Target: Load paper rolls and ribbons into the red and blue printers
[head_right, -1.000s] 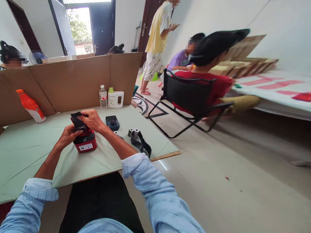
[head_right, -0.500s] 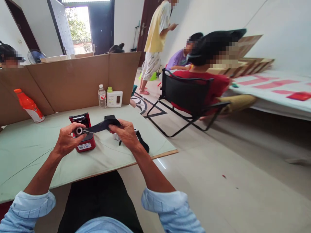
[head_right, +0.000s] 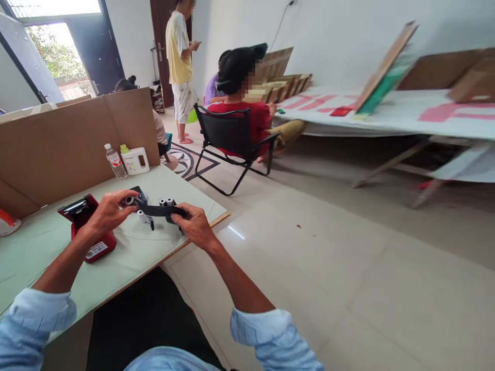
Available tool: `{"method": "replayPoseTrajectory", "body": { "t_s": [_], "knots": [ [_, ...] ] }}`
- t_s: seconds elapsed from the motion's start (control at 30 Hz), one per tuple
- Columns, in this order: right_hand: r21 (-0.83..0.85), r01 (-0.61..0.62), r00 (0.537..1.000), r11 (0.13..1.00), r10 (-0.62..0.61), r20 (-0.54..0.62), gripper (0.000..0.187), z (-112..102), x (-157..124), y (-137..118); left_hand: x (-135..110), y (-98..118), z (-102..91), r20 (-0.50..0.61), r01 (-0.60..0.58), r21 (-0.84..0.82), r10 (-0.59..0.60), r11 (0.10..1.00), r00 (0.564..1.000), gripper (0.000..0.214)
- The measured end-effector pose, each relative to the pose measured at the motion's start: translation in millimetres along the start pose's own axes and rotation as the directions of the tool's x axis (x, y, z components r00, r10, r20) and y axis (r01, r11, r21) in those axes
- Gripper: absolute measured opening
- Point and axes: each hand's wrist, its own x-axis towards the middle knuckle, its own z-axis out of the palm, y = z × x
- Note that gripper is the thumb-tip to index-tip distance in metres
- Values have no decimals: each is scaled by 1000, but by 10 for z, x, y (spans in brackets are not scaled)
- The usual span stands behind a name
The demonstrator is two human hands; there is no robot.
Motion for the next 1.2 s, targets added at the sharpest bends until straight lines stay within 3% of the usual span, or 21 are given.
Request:
{"method": "replayPoseTrajectory", "body": {
  "t_s": [0.2,0.4,0.6,0.77,0.9,1.0,1.2],
  "knots": [
    [-200,52,972,978,-96,-217,24,-384,222,397,1072,-74,580,127,-100,120,85,988,988,42],
    [-414,73,961,907,-175,-214,22,-495,252,914,1560,-171,1170,309,-73,185,13,980,951,51],
    [-547,112,982,829,-176,-67,21,-439,105,1192,1634,-330,1439,512,-84,217,-40,973,858,52],
    [-544,154,985,825,-168,25,26,-430,-16,1131,1588,-434,1405,611,-75,151,-33,986,791,47],
    [-533,153,987,832,-157,38,27,-394,-76,1052,1538,-458,1355,655,-55,117,-36,992,755,63],
    [-542,134,990,829,-142,28,26,-332,-90,1034,1478,-459,1375,629,-58,154,-52,986,775,71],
    [-591,97,995,801,-89,42,19,-229,-64,1006,1305,-493,1397,537,-113,199,-12,974,843,62]
  ]
}}
